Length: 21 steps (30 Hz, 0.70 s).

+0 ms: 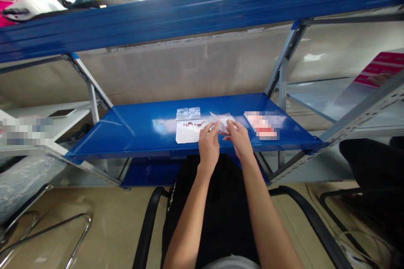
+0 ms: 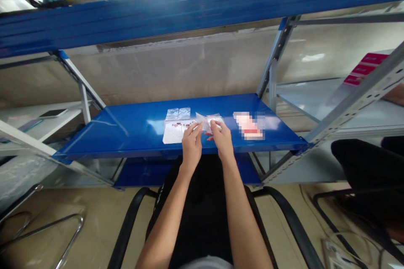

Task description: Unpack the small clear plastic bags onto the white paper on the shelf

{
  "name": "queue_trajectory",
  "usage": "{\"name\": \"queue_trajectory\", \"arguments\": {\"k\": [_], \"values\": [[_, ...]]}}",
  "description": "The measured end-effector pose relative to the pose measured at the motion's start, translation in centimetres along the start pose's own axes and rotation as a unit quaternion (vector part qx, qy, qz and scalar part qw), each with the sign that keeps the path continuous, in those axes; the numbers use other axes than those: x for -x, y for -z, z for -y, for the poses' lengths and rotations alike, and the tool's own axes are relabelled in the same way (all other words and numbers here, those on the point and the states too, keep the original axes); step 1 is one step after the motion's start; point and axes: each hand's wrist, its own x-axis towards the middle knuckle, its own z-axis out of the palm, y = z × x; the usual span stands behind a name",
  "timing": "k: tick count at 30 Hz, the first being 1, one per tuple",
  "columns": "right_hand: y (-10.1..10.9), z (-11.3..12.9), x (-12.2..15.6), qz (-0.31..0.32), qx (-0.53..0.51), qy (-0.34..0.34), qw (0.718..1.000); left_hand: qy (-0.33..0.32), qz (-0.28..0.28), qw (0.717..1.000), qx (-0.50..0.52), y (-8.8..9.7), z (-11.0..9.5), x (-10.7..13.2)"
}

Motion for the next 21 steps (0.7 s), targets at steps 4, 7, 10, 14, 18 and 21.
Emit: {"name": "queue_trajectory", "arguments": {"k": [4,7,10,14,18,21], "values": [[-0.6,0.3,1.7,0.063,-0.122,-0.019,0.99,-0.008,-0.022,0.998,0.056,0.5,0.0,2.4],[-0.1,0.4,2.2,0.032,-0.127,-0.015,0.991,0.023,-0.033,0.996,0.076,1.3,0.1,3.0],[0.4,0.4,2.4,0.028,-0.1,0.006,0.995,0.085,-0.068,0.989,0.096,2.2,0.0,2.2],[0.8,0.2,2.5,0.078,-0.068,0.032,0.994,0.106,-0.04,0.983,0.143,3.0,-0.2,0.2],[0.8,0.1,2.8,0.086,-0.05,0.033,0.994,0.138,0.01,0.976,0.166,3.3,-0.1,-0.5],[0.9,0.3,2.8,0.085,-0.034,0.028,0.995,0.166,0.031,0.965,0.199,3.5,0.4,0.0]]}}
